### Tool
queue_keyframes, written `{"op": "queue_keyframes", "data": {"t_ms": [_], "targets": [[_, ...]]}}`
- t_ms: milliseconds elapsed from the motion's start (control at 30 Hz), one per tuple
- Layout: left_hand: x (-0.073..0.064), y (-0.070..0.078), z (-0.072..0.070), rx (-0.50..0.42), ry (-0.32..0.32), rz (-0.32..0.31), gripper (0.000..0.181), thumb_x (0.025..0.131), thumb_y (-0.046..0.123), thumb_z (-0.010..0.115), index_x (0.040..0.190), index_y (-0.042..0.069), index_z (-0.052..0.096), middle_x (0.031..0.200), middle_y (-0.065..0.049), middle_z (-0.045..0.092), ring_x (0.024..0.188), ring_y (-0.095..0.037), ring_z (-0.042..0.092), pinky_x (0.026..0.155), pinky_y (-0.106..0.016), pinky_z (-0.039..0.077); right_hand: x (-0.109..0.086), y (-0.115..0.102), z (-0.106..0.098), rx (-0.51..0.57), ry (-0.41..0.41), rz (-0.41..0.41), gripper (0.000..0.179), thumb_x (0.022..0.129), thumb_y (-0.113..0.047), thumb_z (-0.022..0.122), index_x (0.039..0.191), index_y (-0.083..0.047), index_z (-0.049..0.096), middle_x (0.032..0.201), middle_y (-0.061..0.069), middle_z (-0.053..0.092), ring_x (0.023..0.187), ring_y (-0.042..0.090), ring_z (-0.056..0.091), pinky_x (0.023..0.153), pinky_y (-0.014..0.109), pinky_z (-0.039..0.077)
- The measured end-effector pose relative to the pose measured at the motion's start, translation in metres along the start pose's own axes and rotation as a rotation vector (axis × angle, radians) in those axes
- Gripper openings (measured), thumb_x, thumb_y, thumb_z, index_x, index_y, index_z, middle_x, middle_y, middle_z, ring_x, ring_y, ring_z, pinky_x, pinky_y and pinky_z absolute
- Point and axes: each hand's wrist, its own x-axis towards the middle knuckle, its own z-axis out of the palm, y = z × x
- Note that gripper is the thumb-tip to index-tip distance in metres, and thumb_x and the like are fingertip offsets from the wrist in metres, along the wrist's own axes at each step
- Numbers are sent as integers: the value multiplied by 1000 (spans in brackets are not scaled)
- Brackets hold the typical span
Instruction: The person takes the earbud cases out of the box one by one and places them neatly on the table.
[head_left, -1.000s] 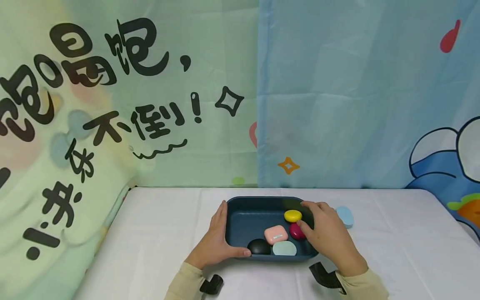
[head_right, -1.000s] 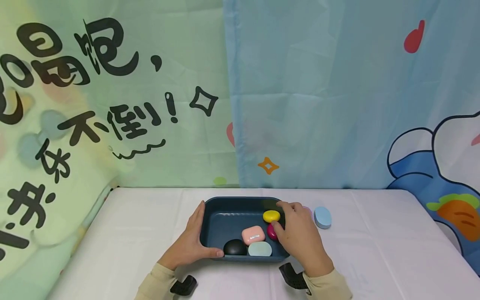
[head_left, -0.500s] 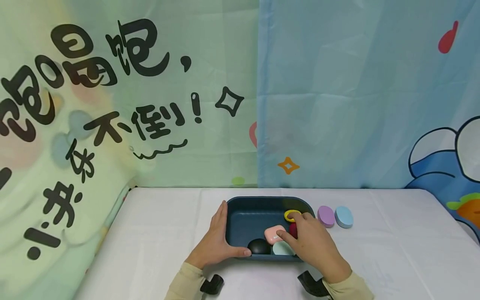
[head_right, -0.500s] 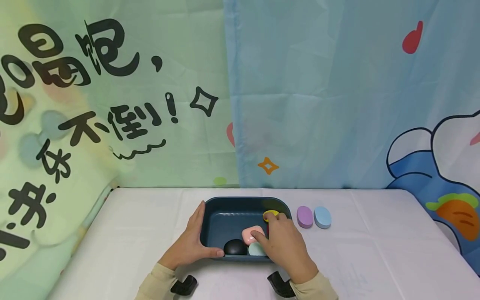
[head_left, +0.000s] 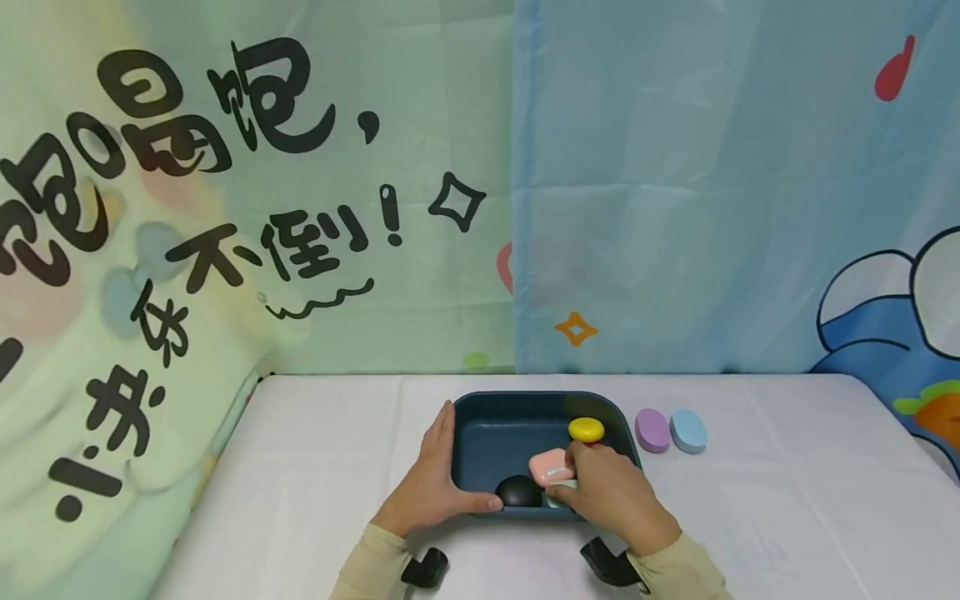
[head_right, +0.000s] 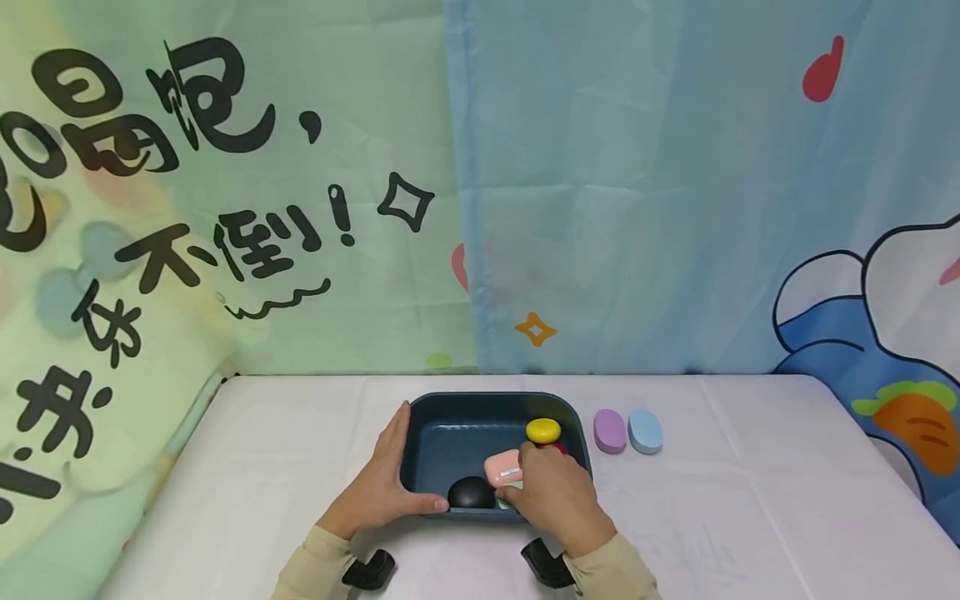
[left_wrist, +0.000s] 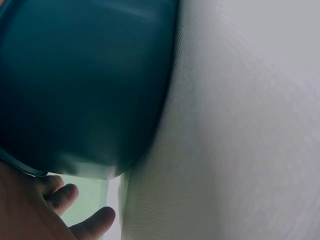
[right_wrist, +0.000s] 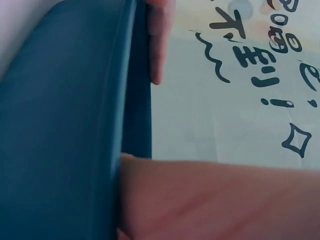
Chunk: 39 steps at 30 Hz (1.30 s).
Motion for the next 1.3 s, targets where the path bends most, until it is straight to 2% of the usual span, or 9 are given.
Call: {"op": "queue_keyframes", "data": {"t_ms": [233, 700, 900, 1100, 1300], "targets": [[0, 1, -1, 5, 0, -15, 137, 72, 52, 88, 161, 23, -11, 169, -4, -6, 154, -20, -2, 116, -55, 26, 4, 0, 0, 2, -32, 10, 41, 78, -38, 87, 90, -7, 64, 70, 0, 58, 57, 17, 56, 55, 36, 49], [-1, 4, 0, 4, -2, -6, 137, 72, 51, 88, 161, 21, -12, 169, -5, -6, 154, -22, -2, 116, -55, 26, 10, -5, -2, -51, -58, 33, 49, 67, -42, 94, 77, -9, 59, 67, 0, 57, 60, 21, 58, 57, 42, 52], [0, 3, 0, -1, -2, 4, 137, 72, 50, 88, 161, 19, -10, 169, -8, -6, 154, -23, -2, 116, -55, 25, 9, -4, -1, -32, -60, 37, 45, 69, -37, 94, 61, -11, 59, 53, -3, 44, 53, 19, 53, 52, 35, 45], [0, 2, 0, 0, -2, -1, 137, 72, 51, 89, 161, 19, -10, 169, -8, -6, 154, -24, -3, 116, -56, 25, 10, -3, -2, -26, -65, 8, 37, 70, -29, 94, 74, -6, 65, 61, 0, 53, 57, 20, 53, 55, 37, 46], [-1, 3, 0, -1, -3, -8, 137, 72, 51, 89, 162, 18, -10, 169, -8, -5, 154, -24, -3, 116, -56, 25, 7, -2, -4, 12, -75, -24, 30, 73, -21, 90, 75, -7, 64, 66, 0, 56, 58, 18, 53, 56, 36, 46]]}}
